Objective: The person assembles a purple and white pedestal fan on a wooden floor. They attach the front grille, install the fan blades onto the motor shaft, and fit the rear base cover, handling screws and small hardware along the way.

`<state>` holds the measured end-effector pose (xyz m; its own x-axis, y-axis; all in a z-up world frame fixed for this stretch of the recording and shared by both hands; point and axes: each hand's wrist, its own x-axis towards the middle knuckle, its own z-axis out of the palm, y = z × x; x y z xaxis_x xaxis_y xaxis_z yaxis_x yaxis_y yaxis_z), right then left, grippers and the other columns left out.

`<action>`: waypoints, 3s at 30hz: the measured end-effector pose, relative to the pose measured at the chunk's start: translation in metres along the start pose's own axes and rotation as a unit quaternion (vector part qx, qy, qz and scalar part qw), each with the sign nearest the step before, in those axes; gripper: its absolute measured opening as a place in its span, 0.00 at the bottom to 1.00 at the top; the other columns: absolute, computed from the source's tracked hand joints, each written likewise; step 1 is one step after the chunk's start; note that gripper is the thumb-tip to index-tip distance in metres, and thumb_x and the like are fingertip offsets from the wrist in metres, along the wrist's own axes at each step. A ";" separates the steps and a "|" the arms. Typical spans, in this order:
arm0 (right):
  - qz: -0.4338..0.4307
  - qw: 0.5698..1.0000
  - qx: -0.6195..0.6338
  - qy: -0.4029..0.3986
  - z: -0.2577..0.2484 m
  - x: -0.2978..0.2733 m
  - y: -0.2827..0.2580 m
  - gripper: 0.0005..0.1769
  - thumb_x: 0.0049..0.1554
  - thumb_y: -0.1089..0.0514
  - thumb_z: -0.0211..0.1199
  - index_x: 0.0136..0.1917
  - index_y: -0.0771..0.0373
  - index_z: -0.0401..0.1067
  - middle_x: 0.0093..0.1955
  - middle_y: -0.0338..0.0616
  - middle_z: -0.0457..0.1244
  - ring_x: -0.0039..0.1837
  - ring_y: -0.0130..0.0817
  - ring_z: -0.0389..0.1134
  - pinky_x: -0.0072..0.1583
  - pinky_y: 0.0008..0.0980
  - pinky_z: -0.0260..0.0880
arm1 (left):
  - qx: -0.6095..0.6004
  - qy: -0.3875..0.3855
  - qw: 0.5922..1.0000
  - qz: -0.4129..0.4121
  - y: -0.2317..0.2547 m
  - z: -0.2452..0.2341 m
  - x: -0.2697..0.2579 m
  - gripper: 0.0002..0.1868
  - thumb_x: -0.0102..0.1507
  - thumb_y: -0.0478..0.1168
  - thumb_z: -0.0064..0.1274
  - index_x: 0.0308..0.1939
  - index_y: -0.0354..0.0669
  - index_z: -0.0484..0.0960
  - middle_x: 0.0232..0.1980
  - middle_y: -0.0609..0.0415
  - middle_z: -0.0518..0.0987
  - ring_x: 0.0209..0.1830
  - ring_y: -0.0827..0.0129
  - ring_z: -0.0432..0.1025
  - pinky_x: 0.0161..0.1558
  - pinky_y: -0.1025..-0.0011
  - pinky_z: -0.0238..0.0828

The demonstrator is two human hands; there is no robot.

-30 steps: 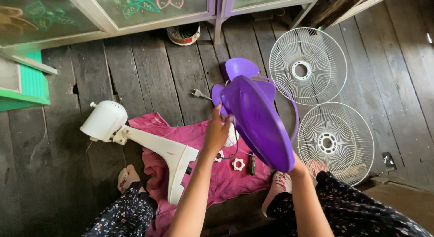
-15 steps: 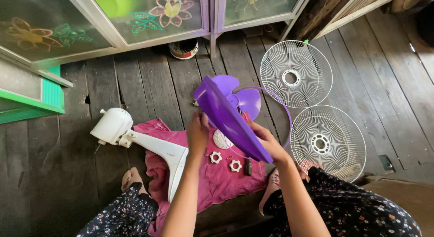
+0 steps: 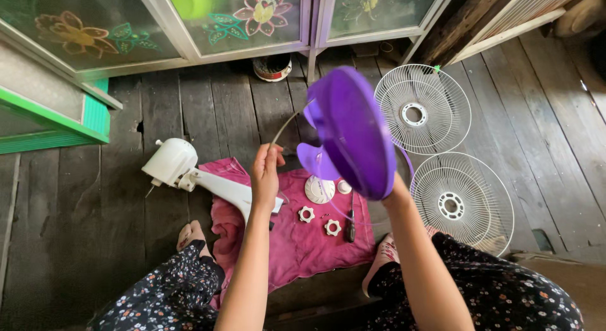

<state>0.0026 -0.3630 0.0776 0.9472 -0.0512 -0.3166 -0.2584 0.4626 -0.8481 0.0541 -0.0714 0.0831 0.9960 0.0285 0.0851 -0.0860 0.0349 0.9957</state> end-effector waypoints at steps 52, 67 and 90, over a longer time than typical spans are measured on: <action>0.005 0.993 0.115 -0.010 -0.012 0.011 0.010 0.20 0.63 0.58 0.61 0.66 0.68 0.71 0.59 0.46 0.68 0.56 0.35 0.72 0.55 0.36 0.74 | 0.074 -0.041 0.988 0.132 0.169 -0.075 0.036 0.14 0.76 0.45 0.46 0.45 0.43 0.82 0.30 0.69 0.65 0.29 0.84 0.54 0.30 0.78 0.49; 0.084 0.976 0.202 -0.026 -0.046 0.024 0.086 0.19 0.65 0.57 0.58 0.67 0.67 0.70 0.63 0.49 0.68 0.60 0.40 0.72 0.61 0.42 0.74 | -0.034 0.190 0.969 0.152 0.178 -0.139 0.112 0.13 0.77 0.44 0.45 0.46 0.42 0.81 0.30 0.69 0.64 0.26 0.82 0.50 0.28 0.77 0.44; 0.215 0.916 0.339 -0.026 0.076 0.225 0.255 0.22 0.66 0.49 0.54 0.67 0.64 0.68 0.65 0.52 0.66 0.63 0.49 0.71 0.59 0.56 0.76 | 0.620 -0.135 0.761 0.135 -0.092 -0.167 0.098 0.20 0.68 0.51 0.50 0.58 0.44 0.79 0.45 0.51 0.77 0.49 0.57 0.70 0.50 0.56 0.66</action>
<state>0.1641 -0.1889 -0.1773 0.7980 0.2981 -0.5237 -0.4485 0.8743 -0.1858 0.1550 0.0954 -0.0067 0.9298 -0.3442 0.1301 -0.3645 -0.9101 0.1970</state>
